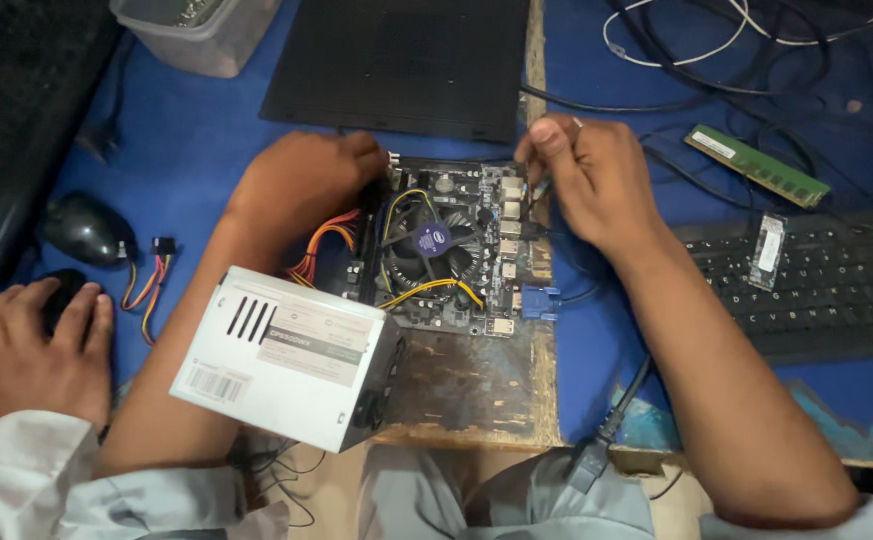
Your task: The person connects a power supply unit to a motherboard, plugs in a monitor cable, and inserts a RAM stick into a memory slot. The person then adjusts the power supply and continues connecting cables to the motherboard.
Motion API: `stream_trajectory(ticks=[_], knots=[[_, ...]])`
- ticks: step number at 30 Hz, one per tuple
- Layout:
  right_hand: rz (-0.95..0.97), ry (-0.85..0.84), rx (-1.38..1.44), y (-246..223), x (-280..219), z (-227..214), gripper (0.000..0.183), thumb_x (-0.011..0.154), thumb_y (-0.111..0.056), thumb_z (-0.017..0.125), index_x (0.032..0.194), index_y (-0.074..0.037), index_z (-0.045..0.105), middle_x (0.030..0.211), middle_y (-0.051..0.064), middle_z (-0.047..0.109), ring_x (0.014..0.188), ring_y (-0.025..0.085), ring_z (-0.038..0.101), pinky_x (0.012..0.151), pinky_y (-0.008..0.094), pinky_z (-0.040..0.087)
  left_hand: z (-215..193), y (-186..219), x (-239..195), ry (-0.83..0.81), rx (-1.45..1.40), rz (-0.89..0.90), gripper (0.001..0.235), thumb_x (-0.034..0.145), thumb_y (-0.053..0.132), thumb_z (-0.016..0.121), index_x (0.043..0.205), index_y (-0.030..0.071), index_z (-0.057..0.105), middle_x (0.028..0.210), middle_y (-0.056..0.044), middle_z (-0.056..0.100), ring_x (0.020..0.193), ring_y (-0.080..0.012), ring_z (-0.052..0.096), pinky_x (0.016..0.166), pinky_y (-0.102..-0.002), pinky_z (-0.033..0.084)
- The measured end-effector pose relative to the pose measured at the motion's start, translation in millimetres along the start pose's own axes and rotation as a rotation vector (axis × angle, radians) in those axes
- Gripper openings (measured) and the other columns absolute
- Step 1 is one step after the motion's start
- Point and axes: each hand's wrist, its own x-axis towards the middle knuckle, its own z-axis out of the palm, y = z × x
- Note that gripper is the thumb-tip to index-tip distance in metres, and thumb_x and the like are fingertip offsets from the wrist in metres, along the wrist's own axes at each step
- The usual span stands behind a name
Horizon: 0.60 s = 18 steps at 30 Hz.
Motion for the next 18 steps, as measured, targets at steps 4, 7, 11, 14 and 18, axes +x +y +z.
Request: stream_trajectory(ticks=[4,7,11,14,18], knots=[[-0.003,-0.012,0.026,2,2,0,0.057,0.115,-0.043,0.041,0.091,-0.002,0.073,0.073,0.007,0.071,0.070,0.017,0.072,0.065,0.031,0.052,4,-3,0,0.058,-0.168,-0.098,0.013,0.092,0.012,0.066,0.105,0.011,0.071,0.103,-0.009,0.069,0.088,-0.0352,0.070,0.071,-0.046,0.056],[0.001,-0.021,0.048,4,0,0,0.058,0.114,-0.044,0.041,0.092,-0.001,0.073,0.073,0.006,0.071,0.070,0.016,0.071,0.065,0.030,0.051,8,-8,-1,0.222,-0.433,-0.080,0.017,0.090,0.006,0.071,0.105,0.007,0.064,0.100,-0.013,0.066,0.095,-0.0375,0.065,0.077,-0.046,0.053],[0.023,-0.042,0.048,7,0,0,0.057,0.115,-0.043,0.041,0.092,-0.001,0.072,0.073,0.006,0.070,0.071,0.015,0.070,0.066,0.030,0.052,15,-17,-2,0.258,-0.651,-0.084,0.033,0.083,-0.006,0.073,0.108,0.003,0.054,0.101,-0.015,0.063,0.099,-0.0378,0.061,0.083,-0.045,0.049],[0.013,-0.047,0.063,7,-1,0,0.054,0.115,-0.041,0.043,0.093,-0.001,0.072,0.074,0.006,0.070,0.071,0.015,0.069,0.067,0.029,0.052,24,-15,-1,0.228,-0.750,-0.108,0.034,0.085,-0.011,0.069,0.109,0.003,0.051,0.102,-0.017,0.061,0.099,-0.0365,0.061,0.082,-0.043,0.051],[-0.013,-0.050,0.082,6,-1,1,0.052,0.116,-0.039,0.044,0.094,-0.001,0.071,0.076,0.006,0.071,0.075,0.014,0.070,0.069,0.028,0.053,32,-11,4,0.163,-0.756,-0.163,0.033,0.084,-0.012,0.068,0.107,0.003,0.050,0.102,-0.018,0.059,0.095,-0.0367,0.062,0.079,-0.043,0.050]])
